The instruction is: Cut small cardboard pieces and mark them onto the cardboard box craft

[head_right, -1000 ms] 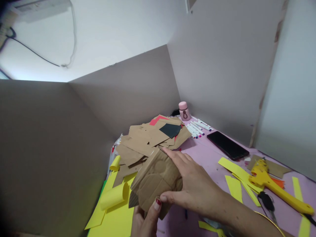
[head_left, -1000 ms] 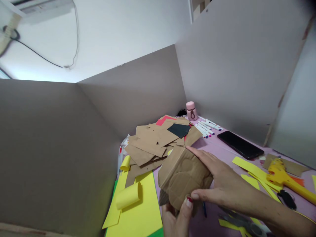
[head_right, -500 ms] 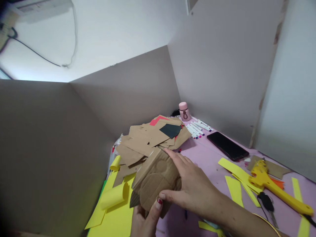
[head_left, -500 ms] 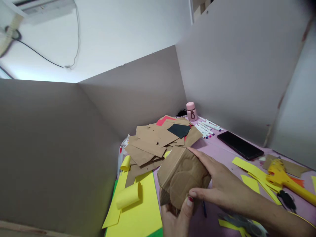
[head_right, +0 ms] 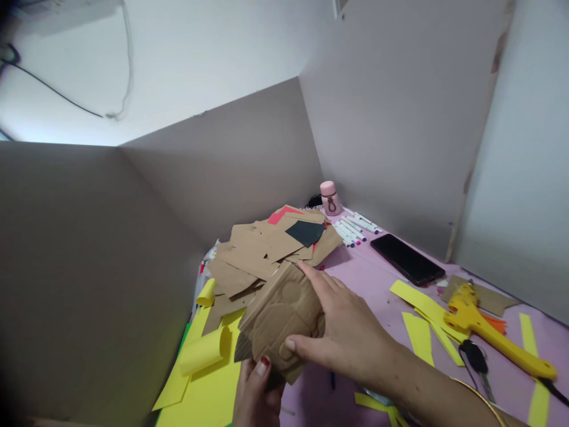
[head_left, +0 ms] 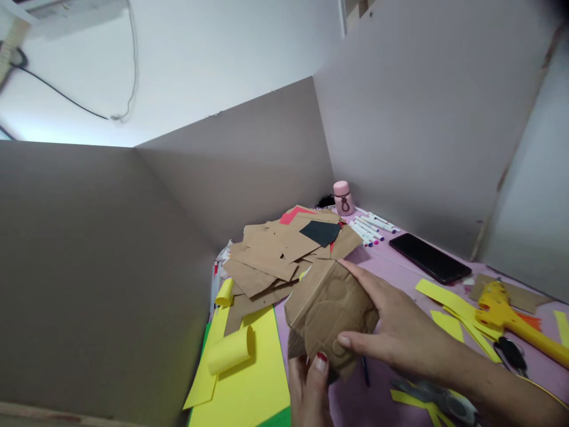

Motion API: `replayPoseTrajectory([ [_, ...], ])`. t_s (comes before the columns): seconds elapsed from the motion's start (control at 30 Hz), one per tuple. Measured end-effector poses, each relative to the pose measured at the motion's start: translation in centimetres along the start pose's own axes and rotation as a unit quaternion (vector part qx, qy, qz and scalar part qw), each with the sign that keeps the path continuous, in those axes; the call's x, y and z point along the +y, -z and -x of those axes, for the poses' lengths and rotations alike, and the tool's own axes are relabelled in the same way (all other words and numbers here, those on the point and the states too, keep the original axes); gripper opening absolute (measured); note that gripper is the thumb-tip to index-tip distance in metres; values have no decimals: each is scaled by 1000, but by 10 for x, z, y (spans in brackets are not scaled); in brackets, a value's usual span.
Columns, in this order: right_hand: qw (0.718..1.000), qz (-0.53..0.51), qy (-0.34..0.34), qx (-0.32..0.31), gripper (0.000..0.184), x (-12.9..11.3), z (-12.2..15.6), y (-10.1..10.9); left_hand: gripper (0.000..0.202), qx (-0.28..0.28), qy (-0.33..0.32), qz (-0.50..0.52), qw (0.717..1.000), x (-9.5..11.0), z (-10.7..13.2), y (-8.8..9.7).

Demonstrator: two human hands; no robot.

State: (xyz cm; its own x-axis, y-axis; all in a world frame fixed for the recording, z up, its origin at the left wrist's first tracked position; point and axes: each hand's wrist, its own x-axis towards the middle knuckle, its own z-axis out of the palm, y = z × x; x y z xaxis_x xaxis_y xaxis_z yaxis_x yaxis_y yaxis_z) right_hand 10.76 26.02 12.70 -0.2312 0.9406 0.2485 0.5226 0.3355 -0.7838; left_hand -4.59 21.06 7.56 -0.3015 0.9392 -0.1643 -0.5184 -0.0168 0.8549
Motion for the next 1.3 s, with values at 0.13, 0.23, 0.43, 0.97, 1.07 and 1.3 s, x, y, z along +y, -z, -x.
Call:
replayPoseTrajectory([
  [0.13, 1000, 9, 11, 4, 93, 1, -1, -1, 61, -1, -11, -19, 1000, -1, 1, 2],
  [0.23, 1000, 17, 6, 7, 91, 1, 0, -1, 60, 12, -32, -60, 998, -4, 0, 3],
  [0.43, 1000, 14, 13, 3, 89, 2, 3, 0, 72, 19, -75, -109, 991, -8, -2, 0],
  [0.97, 1000, 11, 25, 1, 96, 9, 5, -2, 62, 79, -87, -154, 981, -7, 5, -10],
  [1.07, 1000, 13, 27, 4, 94, 8, 5, -3, 60, 77, -78, -143, 984, -6, 6, -11],
  [1.3, 1000, 7, 18, 2, 96, 6, 8, -2, 58, 87, -87, -141, 982, -1, 7, -14],
])
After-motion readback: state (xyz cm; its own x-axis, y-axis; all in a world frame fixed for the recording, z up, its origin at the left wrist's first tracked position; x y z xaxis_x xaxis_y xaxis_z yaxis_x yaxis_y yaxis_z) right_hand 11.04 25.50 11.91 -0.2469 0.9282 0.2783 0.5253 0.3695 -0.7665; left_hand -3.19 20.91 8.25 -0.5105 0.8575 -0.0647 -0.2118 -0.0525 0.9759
